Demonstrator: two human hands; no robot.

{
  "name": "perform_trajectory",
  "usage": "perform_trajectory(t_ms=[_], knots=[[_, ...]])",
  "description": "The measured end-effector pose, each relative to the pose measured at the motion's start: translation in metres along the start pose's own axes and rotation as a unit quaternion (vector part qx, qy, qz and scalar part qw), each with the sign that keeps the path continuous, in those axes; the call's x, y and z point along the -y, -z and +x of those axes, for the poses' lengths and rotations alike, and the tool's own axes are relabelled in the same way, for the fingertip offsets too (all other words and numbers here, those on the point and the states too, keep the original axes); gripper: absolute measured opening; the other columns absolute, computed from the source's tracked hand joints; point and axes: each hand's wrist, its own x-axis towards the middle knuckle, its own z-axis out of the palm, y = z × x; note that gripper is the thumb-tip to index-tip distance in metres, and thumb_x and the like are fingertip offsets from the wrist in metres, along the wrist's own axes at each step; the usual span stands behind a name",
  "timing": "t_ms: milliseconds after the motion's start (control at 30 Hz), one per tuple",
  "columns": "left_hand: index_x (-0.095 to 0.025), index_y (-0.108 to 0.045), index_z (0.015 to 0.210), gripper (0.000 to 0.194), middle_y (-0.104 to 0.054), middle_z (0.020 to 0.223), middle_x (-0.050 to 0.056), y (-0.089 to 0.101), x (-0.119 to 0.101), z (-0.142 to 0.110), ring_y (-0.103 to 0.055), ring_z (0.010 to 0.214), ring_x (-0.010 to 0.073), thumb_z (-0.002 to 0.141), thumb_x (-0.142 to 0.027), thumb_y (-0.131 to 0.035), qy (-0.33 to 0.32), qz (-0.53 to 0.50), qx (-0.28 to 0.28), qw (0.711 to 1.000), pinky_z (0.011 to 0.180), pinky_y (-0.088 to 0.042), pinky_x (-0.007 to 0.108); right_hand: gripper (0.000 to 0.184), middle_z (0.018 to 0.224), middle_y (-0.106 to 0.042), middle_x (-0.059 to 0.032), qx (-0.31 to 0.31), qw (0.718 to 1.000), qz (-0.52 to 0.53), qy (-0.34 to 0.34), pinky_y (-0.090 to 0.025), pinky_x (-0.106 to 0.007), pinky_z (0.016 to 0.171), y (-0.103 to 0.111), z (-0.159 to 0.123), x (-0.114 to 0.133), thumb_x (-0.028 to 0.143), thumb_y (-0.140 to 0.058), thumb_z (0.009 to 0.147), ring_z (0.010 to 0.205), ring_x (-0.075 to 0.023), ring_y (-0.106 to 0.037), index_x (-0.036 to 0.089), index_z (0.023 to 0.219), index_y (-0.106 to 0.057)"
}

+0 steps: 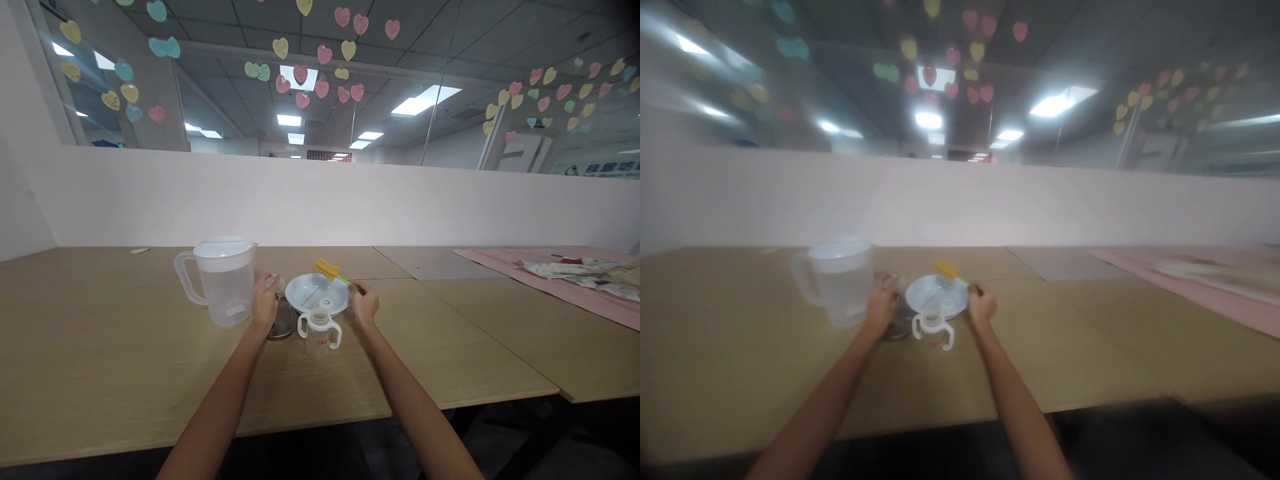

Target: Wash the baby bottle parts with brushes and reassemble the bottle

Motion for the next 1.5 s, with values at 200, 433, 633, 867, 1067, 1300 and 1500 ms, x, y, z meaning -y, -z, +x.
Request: perform_trajectory(t_ms=[200, 433, 633, 867, 1067, 1300, 1500], knots=[[-0.017, -0.065, 0.094, 0.030, -0.059, 0.110, 0.014, -0.003, 0.009, -0.006, -0.055, 0.104, 0.0278, 0.071, -0.004, -0.051, 0.003, 0.040, 0.073, 0.997, 0.090, -0.045, 0.043, 0.027, 0.083, -0.071, -0.0074, 0.001, 0.994, -0.095, 0.052, -0.029, -0.038, 0.080, 0.003, -0.004, 0.011, 0.030, -0.048, 0.075, 0.074, -0.0229, -0.058, 0.020, 0.081, -0.073], [-0.016, -0.063, 0.103, 0.038, -0.056, 0.122, 0.014, -0.002, 0.001, -0.004, -0.053, 0.110, 0.0278, 0.071, -0.001, -0.048, 0.007, 0.047, 0.079, 0.996, 0.093, -0.043, 0.042, 0.024, 0.076, -0.069, -0.0088, -0.018, 0.961, -0.250, 0.113, -0.022, -0.042, 0.082, 0.006, -0.003, 0.011, 0.019, -0.050, 0.075, 0.077, -0.0231, -0.051, 0.021, 0.078, -0.073], [-0.018, -0.064, 0.106, 0.038, -0.064, 0.114, 0.006, 0.002, -0.033, -0.003, -0.055, 0.107, 0.0220, 0.079, -0.005, -0.041, -0.070, -0.018, 0.081, 0.994, 0.098, -0.040, 0.040, 0.024, 0.067, -0.066, -0.0051, -0.002, 0.938, -0.304, 0.166, -0.015, -0.046, 0.088, 0.009, -0.001, 0.014, 0.018, -0.051, 0.074, 0.079, -0.0220, -0.046, 0.026, 0.068, -0.073], [-0.021, -0.066, 0.102, 0.033, -0.068, 0.107, 0.004, -0.002, -0.047, -0.008, -0.054, 0.109, 0.0207, 0.093, -0.033, -0.037, -0.128, -0.075, 0.160, 0.976, 0.096, -0.040, 0.038, 0.022, 0.068, -0.066, -0.0030, -0.050, 0.940, -0.272, 0.199, -0.014, -0.044, 0.091, 0.012, 0.000, 0.018, 0.019, -0.052, 0.073, 0.080, -0.0208, -0.046, 0.026, 0.069, -0.072], [-0.020, -0.069, 0.091, 0.039, -0.070, 0.099, 0.007, -0.006, -0.053, -0.003, -0.054, 0.111, 0.0244, 0.093, -0.038, -0.035, -0.172, -0.029, 0.223, 0.959, 0.100, -0.034, 0.044, 0.021, 0.065, -0.065, -0.0025, -0.053, 0.941, -0.261, 0.210, -0.015, -0.043, 0.092, 0.010, -0.003, 0.020, 0.020, -0.052, 0.074, 0.078, -0.0198, -0.046, 0.025, 0.068, -0.072], [-0.020, -0.069, 0.092, 0.034, -0.070, 0.096, 0.007, -0.001, -0.057, -0.002, -0.060, 0.099, 0.0233, 0.089, -0.040, -0.041, -0.137, -0.090, 0.234, 0.958, 0.097, -0.039, 0.041, 0.020, 0.067, -0.067, -0.0027, -0.056, 0.950, -0.241, 0.192, -0.017, -0.043, 0.091, 0.008, -0.002, 0.017, 0.020, -0.053, 0.075, 0.078, -0.0202, -0.048, 0.025, 0.069, -0.072], [-0.020, -0.065, 0.094, 0.022, -0.069, 0.096, 0.006, 0.000, -0.053, 0.000, -0.063, 0.092, 0.0222, 0.077, -0.031, -0.058, 0.020, -0.200, 0.093, 0.975, 0.087, -0.048, 0.038, 0.019, 0.072, -0.069, -0.0013, -0.074, 0.971, -0.171, 0.152, -0.020, -0.040, 0.087, 0.011, 0.000, 0.018, 0.022, -0.053, 0.076, 0.077, -0.0193, -0.050, 0.024, 0.074, -0.071]])
